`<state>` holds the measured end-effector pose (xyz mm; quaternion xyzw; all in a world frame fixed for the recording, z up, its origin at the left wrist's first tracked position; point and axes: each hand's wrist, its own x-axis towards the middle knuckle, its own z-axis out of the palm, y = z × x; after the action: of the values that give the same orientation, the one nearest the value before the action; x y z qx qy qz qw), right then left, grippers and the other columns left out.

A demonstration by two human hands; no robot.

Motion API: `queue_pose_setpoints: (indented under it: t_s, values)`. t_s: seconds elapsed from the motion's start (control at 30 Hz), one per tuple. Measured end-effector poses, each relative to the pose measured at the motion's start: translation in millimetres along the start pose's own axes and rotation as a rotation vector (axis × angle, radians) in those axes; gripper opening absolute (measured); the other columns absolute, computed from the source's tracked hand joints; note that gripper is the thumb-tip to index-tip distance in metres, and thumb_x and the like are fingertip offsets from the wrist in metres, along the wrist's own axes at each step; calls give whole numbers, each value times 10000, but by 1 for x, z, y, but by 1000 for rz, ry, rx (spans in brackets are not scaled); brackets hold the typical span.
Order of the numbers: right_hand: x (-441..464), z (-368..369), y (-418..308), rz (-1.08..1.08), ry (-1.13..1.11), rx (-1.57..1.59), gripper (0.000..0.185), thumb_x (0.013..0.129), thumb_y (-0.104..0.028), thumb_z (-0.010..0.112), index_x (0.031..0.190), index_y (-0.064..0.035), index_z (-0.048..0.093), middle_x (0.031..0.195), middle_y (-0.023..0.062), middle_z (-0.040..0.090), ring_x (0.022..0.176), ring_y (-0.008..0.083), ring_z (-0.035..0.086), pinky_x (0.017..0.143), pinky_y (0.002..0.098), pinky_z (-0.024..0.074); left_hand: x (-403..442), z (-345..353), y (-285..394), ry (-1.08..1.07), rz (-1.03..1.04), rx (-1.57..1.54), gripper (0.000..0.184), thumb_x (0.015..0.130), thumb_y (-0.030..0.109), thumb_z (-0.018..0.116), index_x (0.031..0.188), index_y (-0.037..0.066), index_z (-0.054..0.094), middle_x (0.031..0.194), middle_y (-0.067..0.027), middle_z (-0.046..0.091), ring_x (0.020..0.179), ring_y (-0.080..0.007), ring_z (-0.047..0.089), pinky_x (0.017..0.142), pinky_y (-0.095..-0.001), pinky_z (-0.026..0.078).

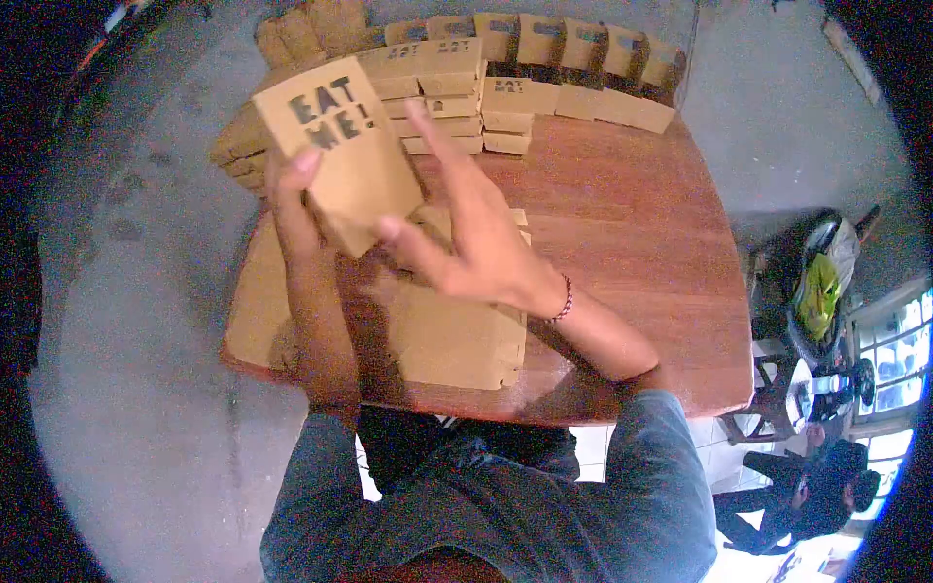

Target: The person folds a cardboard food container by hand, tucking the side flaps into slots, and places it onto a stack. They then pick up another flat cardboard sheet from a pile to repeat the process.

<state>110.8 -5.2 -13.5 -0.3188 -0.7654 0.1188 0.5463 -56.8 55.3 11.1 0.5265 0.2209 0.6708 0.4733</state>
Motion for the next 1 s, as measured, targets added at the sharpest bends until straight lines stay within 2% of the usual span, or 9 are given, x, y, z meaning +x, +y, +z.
queue_pose_setpoints:
  t_s: [0.07, 0.13, 0.3, 0.43, 0.57, 0.7, 0.77, 0.9, 1.0]
  values:
    - [2, -5, 3, 74, 70, -74, 731, 905, -306, 614, 1439, 46, 259, 1444, 278, 356, 1368, 361, 343, 1121, 414, 280, 1, -6, -8, -33, -65, -96, 500, 753, 182, 585, 1195, -17, 465, 1074, -127, 573, 970, -195, 587, 846, -306, 487]
    - [9, -4, 2, 457, -90, 380, 669, 950, -349, 553, 1418, 54, 296, 1381, 242, 451, 1317, 296, 416, 1090, 377, 320, -3, -1, -3, -125, -44, -151, 520, 764, 191, 561, 1224, -30, 461, 1105, -137, 574, 995, -206, 581, 874, -316, 472]
    - [13, -4, 11, 488, -104, 598, 612, 972, -352, 521, 1420, 14, 320, 1250, 165, 560, 1137, 229, 548, 947, 354, 457, -5, 9, -3, -155, -66, 60, 571, 896, 286, 573, 1320, -61, 413, 1240, -172, 537, 1127, -217, 527, 1011, -333, 379]
    - [21, -41, 41, 617, 232, 399, 450, 982, -353, 457, 1309, -49, 403, 1076, 102, 587, 898, 165, 606, 650, 316, 528, 4, 1, 2, -213, -58, 144, 735, 920, 305, 621, 1452, -38, 246, 1462, -225, 354, 1288, -264, 443, 1096, -359, 317]
    - [26, -88, 128, 641, 565, 469, 465, 941, -341, 458, 1261, -5, 469, 1027, 121, 596, 799, 195, 619, 573, 303, 512, 1, -9, 28, -203, -18, 148, 719, 913, 285, 631, 1441, -40, 267, 1444, -224, 375, 1268, -276, 466, 1068, -365, 361]
    - [27, -104, 220, 897, 486, 318, 442, 927, -367, 494, 1200, -20, 520, 964, 102, 618, 730, 205, 636, 568, 298, 510, -3, -21, 47, -175, 31, 227, 690, 894, 266, 659, 1429, -8, 320, 1442, -198, 389, 1211, -277, 525, 1013, -379, 425]
    - [32, -103, 254, 943, 326, 213, 453, 909, -395, 536, 1141, -6, 511, 765, 98, 583, 671, 220, 628, 546, 355, 522, -5, -27, 51, -149, 58, 235, 668, 889, 249, 666, 1423, 9, 343, 1442, -185, 394, 1190, -272, 544, 994, -381, 445]
    - [50, -89, 268, 965, 295, -40, 537, 905, -490, 506, 1087, 9, 590, 839, 166, 660, 703, 297, 672, 631, 420, 546, -11, -37, 60, -139, 164, 356, 597, 875, 204, 677, 1387, 58, 406, 1394, -147, 461, 1156, -234, 570, 953, -373, 475]
    - [58, -88, 291, 806, 13, -652, 831, 851, -725, 380, 964, 41, 683, 941, 264, 677, 880, 428, 661, 816, 490, 496, -20, -34, 76, -91, 147, 444, 582, 875, 218, 657, 1377, 52, 415, 1370, -143, 481, 1129, -225, 583, 969, -353, 448]
